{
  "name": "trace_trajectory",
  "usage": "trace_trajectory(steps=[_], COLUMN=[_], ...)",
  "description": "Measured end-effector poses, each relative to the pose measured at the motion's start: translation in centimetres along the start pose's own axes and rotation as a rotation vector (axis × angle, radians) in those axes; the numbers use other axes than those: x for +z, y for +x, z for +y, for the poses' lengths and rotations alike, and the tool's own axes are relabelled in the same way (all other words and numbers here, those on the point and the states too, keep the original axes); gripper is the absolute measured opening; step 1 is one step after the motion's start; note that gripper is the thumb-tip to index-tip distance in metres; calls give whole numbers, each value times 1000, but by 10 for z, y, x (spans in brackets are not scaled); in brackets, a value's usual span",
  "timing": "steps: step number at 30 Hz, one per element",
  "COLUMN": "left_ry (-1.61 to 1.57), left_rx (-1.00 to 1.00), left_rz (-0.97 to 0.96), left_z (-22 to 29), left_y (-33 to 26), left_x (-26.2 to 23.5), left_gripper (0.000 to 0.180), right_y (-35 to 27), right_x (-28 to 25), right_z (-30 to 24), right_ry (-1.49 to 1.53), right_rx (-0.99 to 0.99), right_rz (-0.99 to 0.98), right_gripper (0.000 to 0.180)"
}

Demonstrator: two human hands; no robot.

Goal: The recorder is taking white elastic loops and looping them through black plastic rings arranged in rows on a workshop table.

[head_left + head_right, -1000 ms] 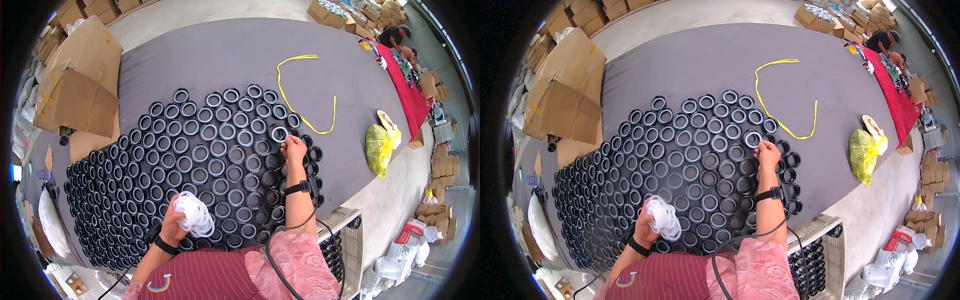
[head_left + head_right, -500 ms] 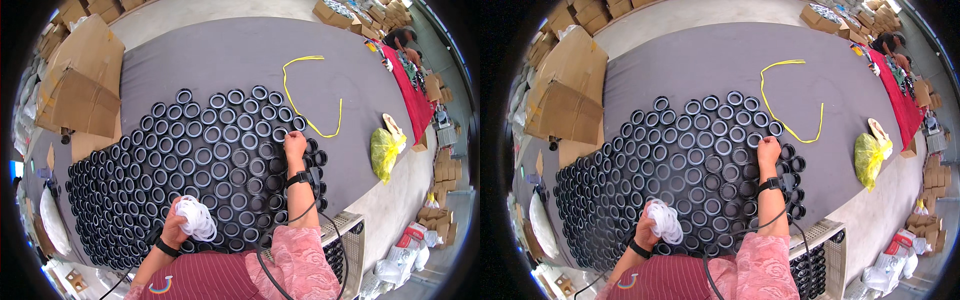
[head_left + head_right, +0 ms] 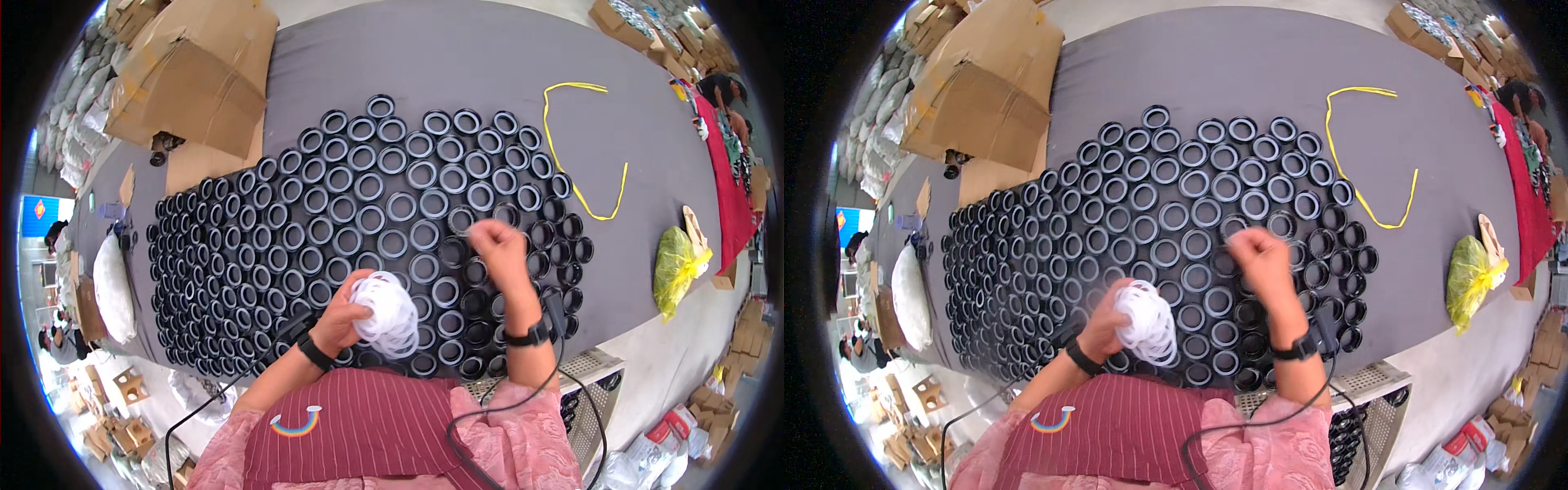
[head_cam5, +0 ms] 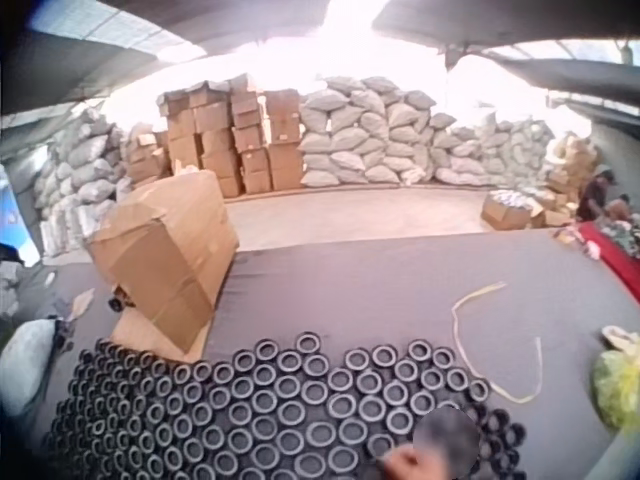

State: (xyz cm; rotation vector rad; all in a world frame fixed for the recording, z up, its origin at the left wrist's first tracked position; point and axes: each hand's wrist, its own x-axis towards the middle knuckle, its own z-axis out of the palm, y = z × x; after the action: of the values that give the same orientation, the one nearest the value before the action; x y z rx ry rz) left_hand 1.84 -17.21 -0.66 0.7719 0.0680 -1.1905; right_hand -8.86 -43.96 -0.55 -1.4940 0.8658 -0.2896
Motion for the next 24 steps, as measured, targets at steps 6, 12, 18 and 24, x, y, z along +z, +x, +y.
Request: trace_trajectory(steps=[6,12,18,24], left_ry=[183,165,99,85], left_rx=[-73,-134,-117,-108], left_rz=[-26,-64,-69,-14], left_z=[2,-5,-10,-8], left_y=[-7,-19,-24,-22], left_x=[14,7,5,1], left_gripper=[62,60,58,57], right_y=[-68,-79,-58,13], right_x=[55,46,-1,-80], right_z=[-10,-3,21,74], right_ry=[145,352,356,328], right_rx=[67,154,127,64], right_rz=[-422,-192,48,555], right_gripper=[13,9,9,8])
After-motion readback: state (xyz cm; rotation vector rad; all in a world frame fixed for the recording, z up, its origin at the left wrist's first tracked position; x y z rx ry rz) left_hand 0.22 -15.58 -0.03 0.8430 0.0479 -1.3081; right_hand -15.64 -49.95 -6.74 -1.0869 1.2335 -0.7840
